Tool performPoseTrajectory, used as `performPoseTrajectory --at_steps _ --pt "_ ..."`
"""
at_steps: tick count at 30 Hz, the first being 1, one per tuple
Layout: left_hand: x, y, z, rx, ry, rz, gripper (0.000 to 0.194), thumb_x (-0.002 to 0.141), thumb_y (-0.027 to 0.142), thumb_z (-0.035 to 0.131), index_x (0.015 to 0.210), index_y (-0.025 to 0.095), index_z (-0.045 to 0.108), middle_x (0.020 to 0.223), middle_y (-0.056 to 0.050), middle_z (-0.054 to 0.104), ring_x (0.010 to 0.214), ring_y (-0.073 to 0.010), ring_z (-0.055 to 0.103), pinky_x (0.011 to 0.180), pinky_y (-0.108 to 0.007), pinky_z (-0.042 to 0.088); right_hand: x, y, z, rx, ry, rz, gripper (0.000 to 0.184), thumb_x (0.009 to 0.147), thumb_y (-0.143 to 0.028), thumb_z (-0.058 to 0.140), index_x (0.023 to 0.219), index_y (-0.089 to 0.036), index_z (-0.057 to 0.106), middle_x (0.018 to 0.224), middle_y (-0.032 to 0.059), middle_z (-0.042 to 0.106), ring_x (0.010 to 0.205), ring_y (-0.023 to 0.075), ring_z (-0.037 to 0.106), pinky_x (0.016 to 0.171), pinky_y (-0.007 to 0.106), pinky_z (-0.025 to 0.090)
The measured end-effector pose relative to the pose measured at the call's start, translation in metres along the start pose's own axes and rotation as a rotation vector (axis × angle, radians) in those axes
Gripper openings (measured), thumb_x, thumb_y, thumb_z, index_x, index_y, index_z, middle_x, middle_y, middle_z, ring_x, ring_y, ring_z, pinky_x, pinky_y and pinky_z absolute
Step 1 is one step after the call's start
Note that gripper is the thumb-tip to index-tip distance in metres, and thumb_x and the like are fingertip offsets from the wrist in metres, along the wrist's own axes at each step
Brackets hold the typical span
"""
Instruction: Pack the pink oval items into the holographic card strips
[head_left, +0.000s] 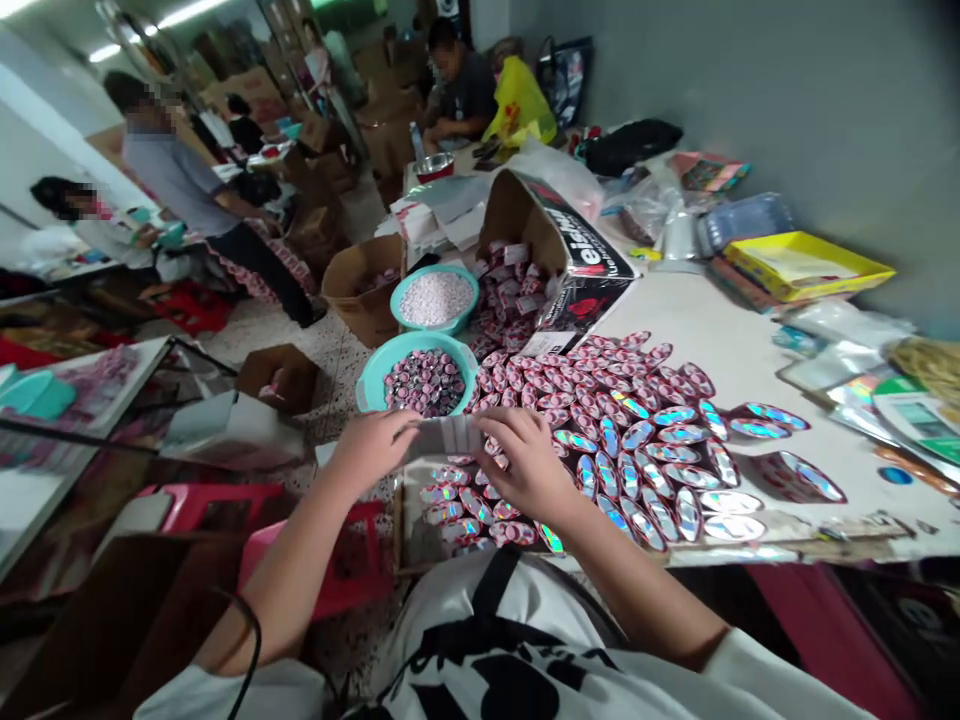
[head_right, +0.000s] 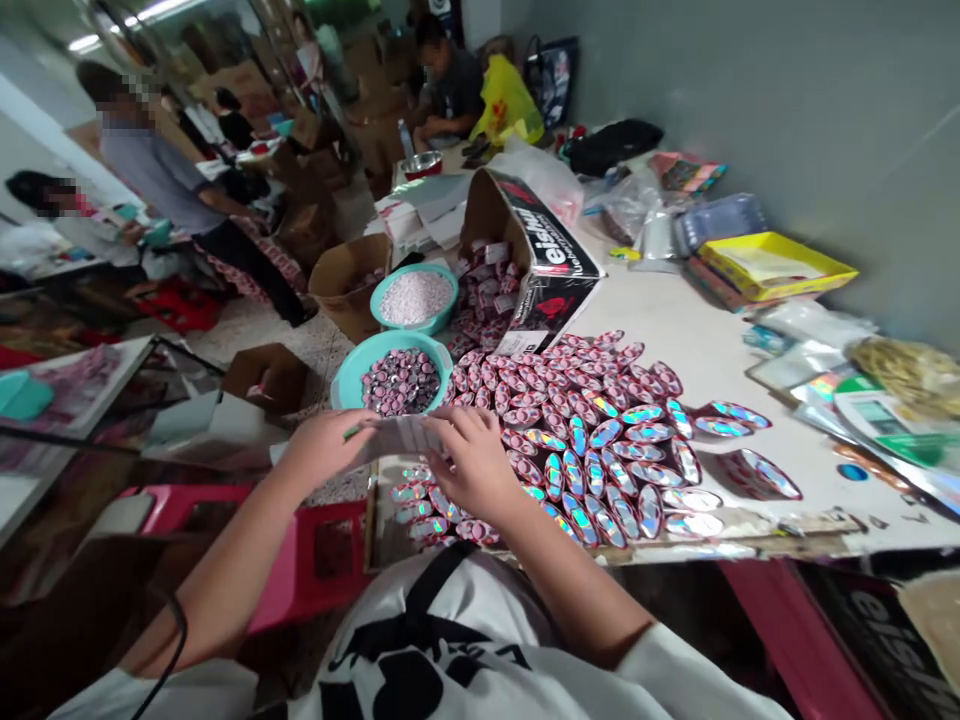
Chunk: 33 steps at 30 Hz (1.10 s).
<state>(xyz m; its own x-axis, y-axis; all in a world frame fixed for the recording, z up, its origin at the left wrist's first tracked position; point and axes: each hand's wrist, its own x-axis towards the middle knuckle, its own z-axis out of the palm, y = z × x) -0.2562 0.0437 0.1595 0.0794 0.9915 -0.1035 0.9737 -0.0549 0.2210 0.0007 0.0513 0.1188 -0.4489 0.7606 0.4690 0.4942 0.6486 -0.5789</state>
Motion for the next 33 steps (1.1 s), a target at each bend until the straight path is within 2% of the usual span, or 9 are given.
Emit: performPoseTrajectory --at_steps 3,6,11,16,21,26,29,33 --pt "-0.032 0.027 0.004 -0.124 -0.064 -0.027 0.023 0.086 0.032 0.056 0.101 0.030 0.072 0.103 -0.003 0.074 0.093 -0.0228 0.066 0.083 -0.028 0.046 0.017 -0.022 -0.001 -0.050 -0.141 -0.096 0.044 0.088 -0.024 0.060 0.132 -0.028 0.055 0.114 0.0069 0.066 0.106 0.0247 0.058 0.098 0.043 0.031" --pt "-0.051 0.037 0.016 -0.313 -0.085 -0.080 0.023 0.085 0.034 0.056 0.099 0.027 0.073 0.095 -0.004 0.075 0.088 -0.0226 0.066 0.079 -0.028 0.048 0.018 -0.029 0.008 -0.078 -0.228 -0.153 0.032 0.090 -0.021 0.059 0.121 -0.027 0.063 0.101 0.0053 0.068 0.094 0.0216 0.059 0.089 0.037 0.033" --pt "-0.066 0.030 0.043 -0.588 -0.083 -0.146 0.027 0.086 0.035 0.053 0.099 0.022 0.073 0.088 -0.003 0.075 0.078 -0.0191 0.066 0.071 -0.025 0.049 0.000 -0.031 0.024 -0.133 -0.236 -0.180 0.020 0.092 -0.019 0.055 0.104 -0.026 0.071 0.095 0.0047 0.067 0.087 0.0191 0.057 0.088 0.038 0.030" --pt "-0.074 0.018 0.055 -0.740 -0.156 -0.080 0.028 0.085 0.034 0.054 0.101 0.022 0.073 0.095 -0.002 0.075 0.087 -0.0204 0.067 0.076 -0.026 0.050 -0.019 -0.046 0.039 -0.115 -0.241 -0.113 0.019 0.093 -0.019 0.054 0.101 -0.025 0.071 0.097 0.0057 0.068 0.089 0.0193 0.058 0.086 0.038 0.033" --pt "-0.083 0.004 0.053 -0.705 -0.171 -0.058 0.027 0.085 0.031 0.051 0.096 0.022 0.073 0.092 -0.003 0.076 0.083 -0.0199 0.067 0.074 -0.026 0.049 -0.032 -0.059 0.051 -0.101 -0.266 -0.073 0.018 0.089 -0.018 0.059 0.102 -0.025 0.070 0.110 0.0059 0.068 0.103 0.0216 0.057 0.096 0.041 0.034" --pt "-0.088 -0.021 0.055 -0.586 -0.151 -0.106 0.028 0.086 0.034 0.051 0.101 0.022 0.072 0.100 -0.007 0.075 0.088 -0.0206 0.068 0.078 -0.026 0.049 -0.039 -0.077 0.057 -0.160 -0.370 0.013 0.009 0.081 -0.016 0.066 0.085 -0.022 0.072 0.135 0.0085 0.057 0.127 0.0280 0.046 0.105 0.046 0.032" --pt "-0.083 -0.045 0.056 -0.442 -0.079 -0.219 0.030 0.088 0.036 0.052 0.106 0.023 0.071 0.108 -0.008 0.074 0.094 -0.0217 0.068 0.079 -0.026 0.048 -0.041 -0.087 0.056 -0.119 -0.445 0.096 0.010 0.075 -0.015 0.069 0.082 -0.022 0.072 0.141 0.0083 0.051 0.127 0.0296 0.047 0.102 0.046 0.037" --pt "-0.055 -0.070 0.051 -0.304 0.056 -0.319 0.031 0.090 0.035 0.049 0.109 0.020 0.068 0.109 -0.010 0.073 0.095 -0.0229 0.068 0.075 -0.027 0.046 -0.051 -0.092 0.054 0.028 -0.475 0.229 0.017 0.071 -0.007 0.064 0.077 -0.021 0.070 0.131 0.0070 0.060 0.115 0.0240 0.059 0.095 0.036 0.045"
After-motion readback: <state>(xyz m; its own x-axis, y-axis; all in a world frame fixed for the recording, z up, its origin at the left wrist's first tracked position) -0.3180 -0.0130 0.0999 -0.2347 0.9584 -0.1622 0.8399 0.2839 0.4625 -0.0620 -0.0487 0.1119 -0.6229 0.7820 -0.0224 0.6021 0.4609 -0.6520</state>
